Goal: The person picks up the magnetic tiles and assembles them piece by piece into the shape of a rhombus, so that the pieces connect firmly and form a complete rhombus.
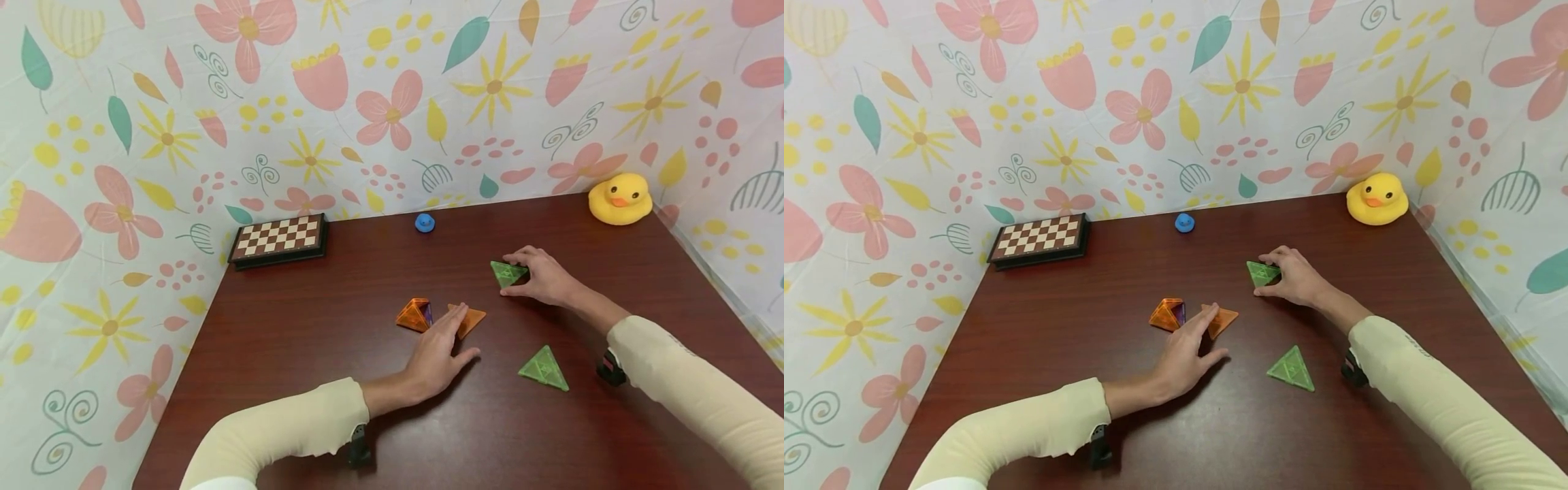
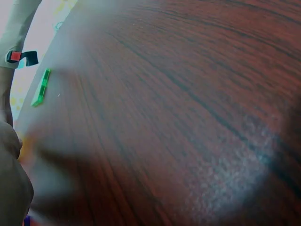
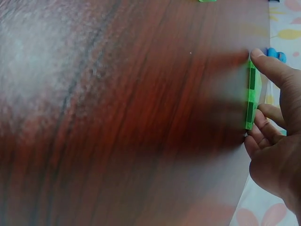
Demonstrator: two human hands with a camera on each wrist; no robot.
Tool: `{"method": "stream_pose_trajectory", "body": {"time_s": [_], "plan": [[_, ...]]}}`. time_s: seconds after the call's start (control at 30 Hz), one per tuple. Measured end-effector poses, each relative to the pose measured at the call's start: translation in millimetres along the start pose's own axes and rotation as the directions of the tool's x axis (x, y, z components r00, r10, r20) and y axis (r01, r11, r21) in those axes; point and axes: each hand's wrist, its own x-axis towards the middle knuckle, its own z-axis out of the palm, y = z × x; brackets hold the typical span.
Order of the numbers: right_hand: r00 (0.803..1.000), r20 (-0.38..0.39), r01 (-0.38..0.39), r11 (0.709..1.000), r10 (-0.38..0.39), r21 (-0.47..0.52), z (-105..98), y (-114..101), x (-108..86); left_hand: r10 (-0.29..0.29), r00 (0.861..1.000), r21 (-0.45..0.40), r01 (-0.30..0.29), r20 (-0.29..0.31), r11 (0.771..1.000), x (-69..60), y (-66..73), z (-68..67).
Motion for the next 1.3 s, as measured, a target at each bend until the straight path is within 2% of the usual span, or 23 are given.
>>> {"method": "stream_pose_trajectory", "body": {"time_s": [0.33,0.73,1.0,1.3], "plan": [[1.0,-0.01,-0.008,1.0,0.008,0.012,1,-2,-0.2,-0.01,0.999,0.055,0.012,-0.032,0.998,0.8,-2.3,10.1],[0.998,-0.023,-0.054,0.993,0.057,0.105,-1,-2,1.9,0.035,0.992,0.074,-0.027,-0.118,0.997,6.4,-9.5,15.3],[0.996,-0.025,-0.086,0.987,0.091,0.137,-1,0,5.5,0.052,0.99,0.087,-0.041,-0.129,0.995,7.6,-11.9,18.0],[0.993,-0.068,-0.08,0.983,0.092,0.168,-3,5,6.9,0.058,0.991,0.081,-0.048,-0.124,0.996,7.0,-10.0,16.8]]}}
